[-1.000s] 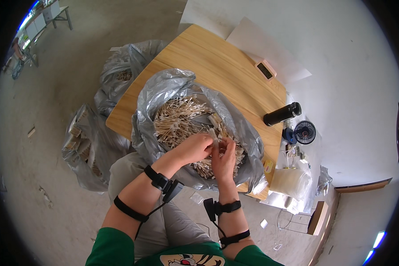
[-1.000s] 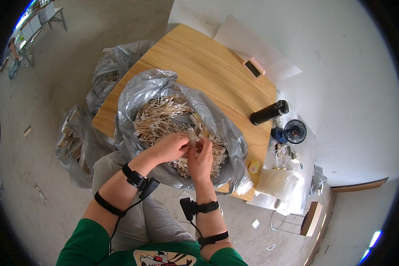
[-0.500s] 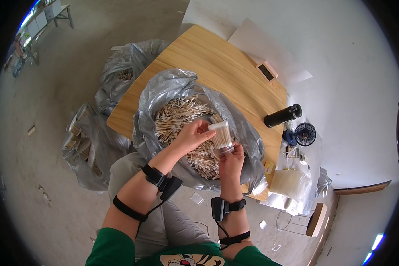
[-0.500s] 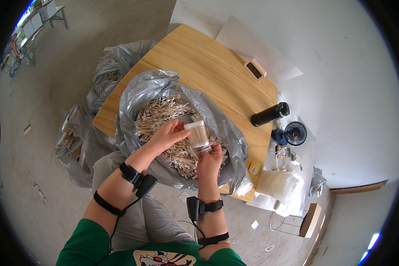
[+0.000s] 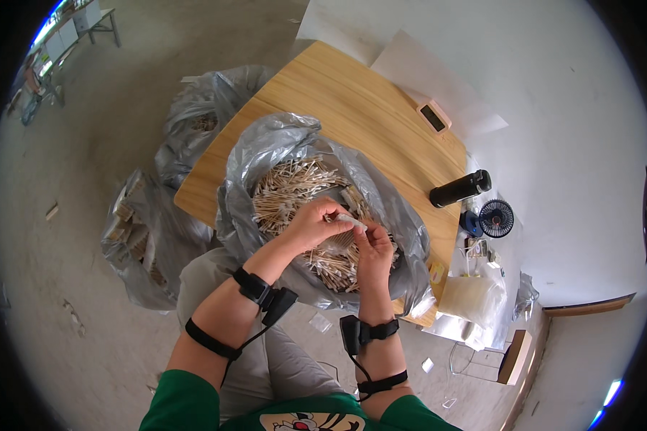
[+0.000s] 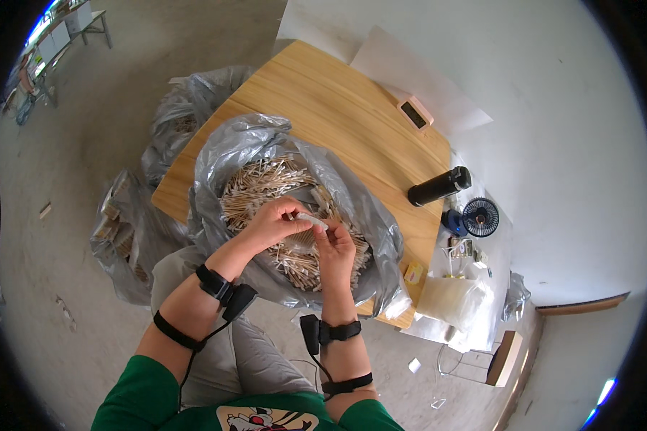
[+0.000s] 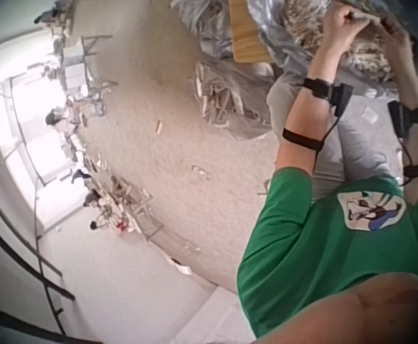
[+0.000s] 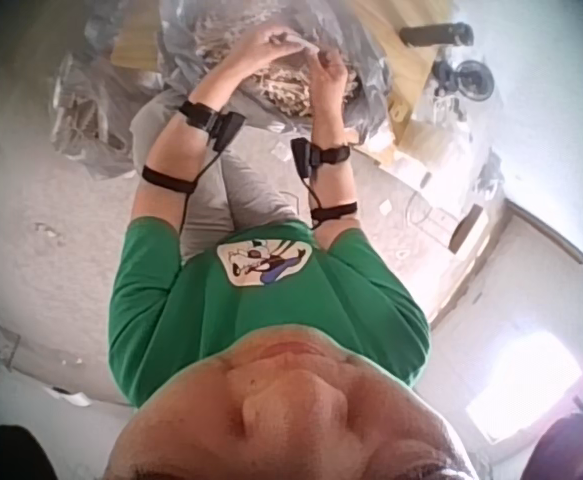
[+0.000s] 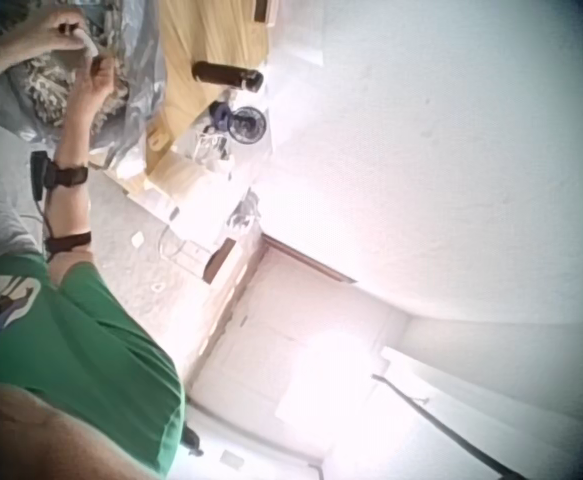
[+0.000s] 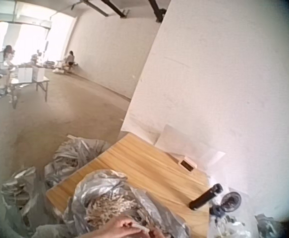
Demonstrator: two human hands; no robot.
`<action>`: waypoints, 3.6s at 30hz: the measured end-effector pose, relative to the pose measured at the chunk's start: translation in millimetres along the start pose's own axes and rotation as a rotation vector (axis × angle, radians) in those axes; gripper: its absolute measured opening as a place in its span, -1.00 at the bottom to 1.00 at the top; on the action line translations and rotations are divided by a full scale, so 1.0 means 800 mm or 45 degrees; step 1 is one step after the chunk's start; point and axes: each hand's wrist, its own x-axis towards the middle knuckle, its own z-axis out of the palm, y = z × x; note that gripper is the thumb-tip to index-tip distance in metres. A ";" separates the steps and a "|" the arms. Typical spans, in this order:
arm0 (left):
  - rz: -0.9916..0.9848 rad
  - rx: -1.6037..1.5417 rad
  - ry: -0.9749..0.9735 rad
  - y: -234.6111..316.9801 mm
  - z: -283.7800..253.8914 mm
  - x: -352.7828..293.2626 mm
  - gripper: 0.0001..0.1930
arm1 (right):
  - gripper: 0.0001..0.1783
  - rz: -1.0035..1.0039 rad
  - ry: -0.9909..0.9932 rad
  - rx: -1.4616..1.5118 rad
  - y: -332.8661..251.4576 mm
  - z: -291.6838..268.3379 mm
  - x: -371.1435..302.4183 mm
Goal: Sorting bundles of cotton swabs and placing them into individual plastic bags.
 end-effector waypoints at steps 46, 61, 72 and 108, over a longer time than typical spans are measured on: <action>-0.025 0.138 0.622 -0.011 0.008 0.007 -0.66 | -0.81 -0.031 0.002 -0.075 0.013 0.022 0.037; -0.264 -0.160 0.440 -0.019 -0.002 0.007 -0.53 | -0.67 -0.060 0.308 -0.284 0.015 0.019 0.006; 0.046 0.477 0.215 -0.009 0.007 0.004 -0.64 | -0.66 0.188 0.366 -0.044 0.047 0.018 0.011; 0.322 1.115 0.671 0.019 -0.084 0.018 -0.76 | -0.82 -0.828 0.031 -1.332 0.019 0.031 0.038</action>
